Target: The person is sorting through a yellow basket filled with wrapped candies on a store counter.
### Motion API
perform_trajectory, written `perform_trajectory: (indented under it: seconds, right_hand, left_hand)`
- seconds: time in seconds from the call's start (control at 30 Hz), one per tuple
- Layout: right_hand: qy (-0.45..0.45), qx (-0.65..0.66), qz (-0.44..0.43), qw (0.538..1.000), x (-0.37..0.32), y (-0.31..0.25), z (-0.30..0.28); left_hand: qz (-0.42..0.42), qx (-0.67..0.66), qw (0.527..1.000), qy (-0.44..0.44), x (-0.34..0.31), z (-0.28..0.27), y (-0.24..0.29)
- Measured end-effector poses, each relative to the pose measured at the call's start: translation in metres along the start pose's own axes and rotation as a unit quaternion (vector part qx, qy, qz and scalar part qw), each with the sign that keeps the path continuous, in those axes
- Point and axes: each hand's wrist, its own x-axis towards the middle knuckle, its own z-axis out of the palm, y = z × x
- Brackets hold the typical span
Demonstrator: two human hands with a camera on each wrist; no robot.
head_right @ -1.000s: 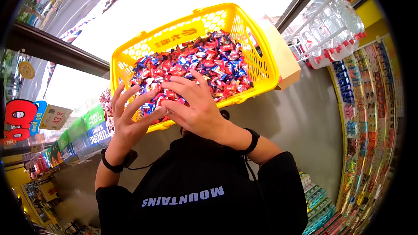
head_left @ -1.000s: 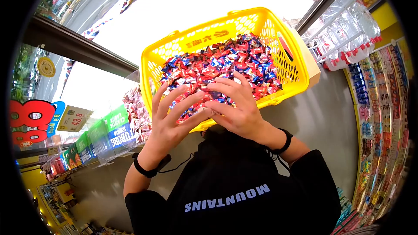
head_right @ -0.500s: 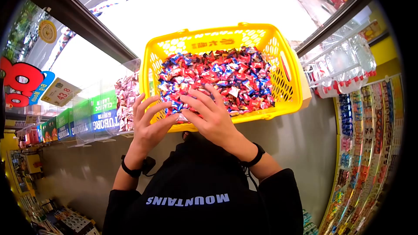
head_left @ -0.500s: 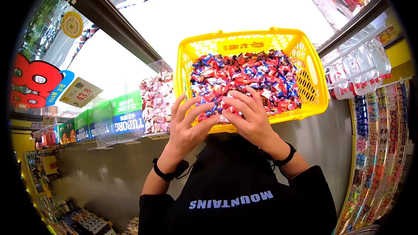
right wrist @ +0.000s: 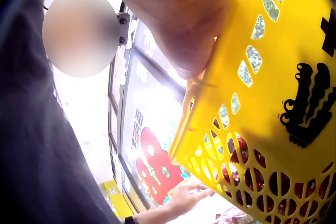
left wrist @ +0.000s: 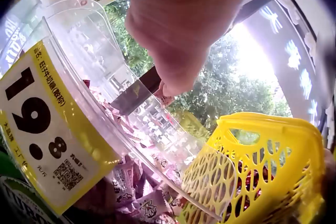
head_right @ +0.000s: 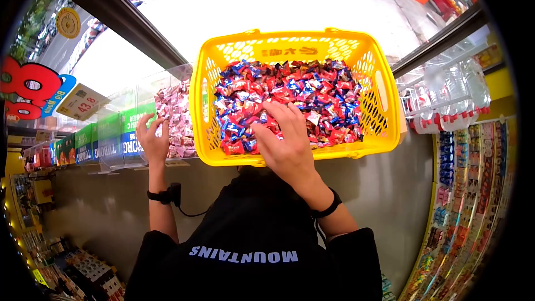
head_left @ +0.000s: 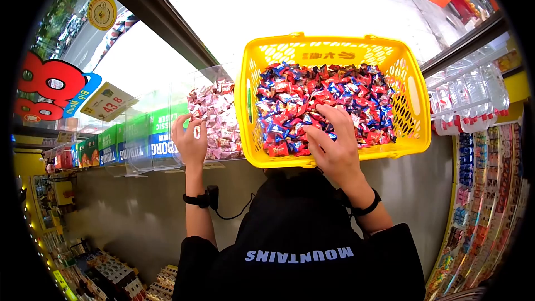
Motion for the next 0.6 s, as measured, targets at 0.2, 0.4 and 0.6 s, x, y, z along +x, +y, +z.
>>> perform_trajectory:
  seconds: [0.2,0.4,0.6]
  right_hand:
    - [0.002,-0.002,0.007,1.0,0.001,-0.002,-0.002]
    - [0.009,0.008,0.003,1.0,-0.002,0.0,-0.006]
    - [-0.011,-0.076,0.04,0.996,-0.008,0.024,-0.049]
  left_hand:
    - [-0.032,-0.025,0.999,-0.014,0.015,0.008,0.021]
    - [0.039,-0.116,0.991,-0.048,0.065,-0.035,0.093]
    - [0.151,-0.171,0.966,-0.123,0.078,-0.059,0.17]
